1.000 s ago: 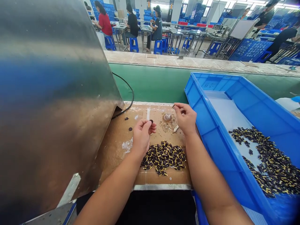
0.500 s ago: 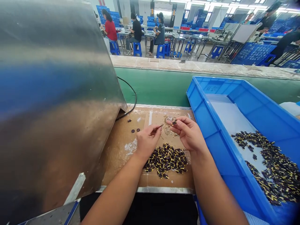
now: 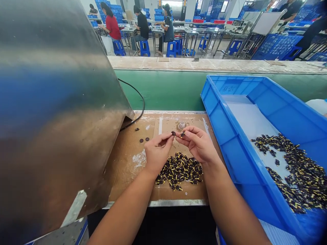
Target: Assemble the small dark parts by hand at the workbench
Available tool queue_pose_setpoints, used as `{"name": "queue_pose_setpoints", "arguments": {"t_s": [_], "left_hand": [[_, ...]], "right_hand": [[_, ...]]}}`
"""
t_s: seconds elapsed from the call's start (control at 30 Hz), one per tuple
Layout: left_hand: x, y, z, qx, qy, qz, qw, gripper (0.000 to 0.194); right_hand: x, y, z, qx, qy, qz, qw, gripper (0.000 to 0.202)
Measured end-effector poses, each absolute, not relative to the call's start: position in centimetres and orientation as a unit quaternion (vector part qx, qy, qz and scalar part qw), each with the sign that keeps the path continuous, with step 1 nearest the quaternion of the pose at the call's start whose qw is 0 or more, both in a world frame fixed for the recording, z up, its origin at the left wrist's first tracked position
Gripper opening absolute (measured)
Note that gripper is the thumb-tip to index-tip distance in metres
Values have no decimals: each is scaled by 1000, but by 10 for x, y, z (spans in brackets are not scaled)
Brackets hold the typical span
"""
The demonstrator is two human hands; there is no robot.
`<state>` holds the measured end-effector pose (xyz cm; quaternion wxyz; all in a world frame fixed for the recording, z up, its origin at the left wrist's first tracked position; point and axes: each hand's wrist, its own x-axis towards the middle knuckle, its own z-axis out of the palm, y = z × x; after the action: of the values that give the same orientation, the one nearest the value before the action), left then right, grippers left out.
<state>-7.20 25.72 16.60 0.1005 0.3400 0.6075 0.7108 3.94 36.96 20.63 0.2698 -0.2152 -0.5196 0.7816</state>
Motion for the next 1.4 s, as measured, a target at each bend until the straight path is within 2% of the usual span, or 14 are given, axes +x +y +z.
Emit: {"name": "queue_pose_setpoints", "arguments": {"t_s": [0.07,0.17,0.3,0.37,0.47,0.6,0.73,1.1,1.23,1.3,1.4], "left_hand": [[-69,260,169,273,589,745,156,19],[-71,263,170,244,598,741,183,22],[-91,262,161,252,654,702,125,20],[-105,260,155,285,707,643,70,20],[-121,258,150,394,781,484,29,21],[-132,270,155,486,820,300,39,31],[-135,296,161,507,827,231,76,32],[-138,316,152,484,821,285,103,4],[-133,307,158,489,809,306,111,8],[-126,299,164,459,797,370,132,6],[-114,285,172,356,721,544,238,20]], "right_hand": [[38,368,204,-215,-511,779,292,27],[36,368,201,-205,-510,784,288,24],[38,376,196,-243,-532,735,344,20],[39,382,194,-278,-524,700,398,19],[40,389,191,-310,-515,671,435,20],[38,389,190,-320,-518,654,448,21],[35,387,188,-310,-521,651,457,22],[35,387,187,-305,-537,645,450,23],[36,384,187,-299,-553,646,432,22],[36,382,187,-299,-563,645,422,22],[35,379,187,-288,-575,656,395,22]]}}
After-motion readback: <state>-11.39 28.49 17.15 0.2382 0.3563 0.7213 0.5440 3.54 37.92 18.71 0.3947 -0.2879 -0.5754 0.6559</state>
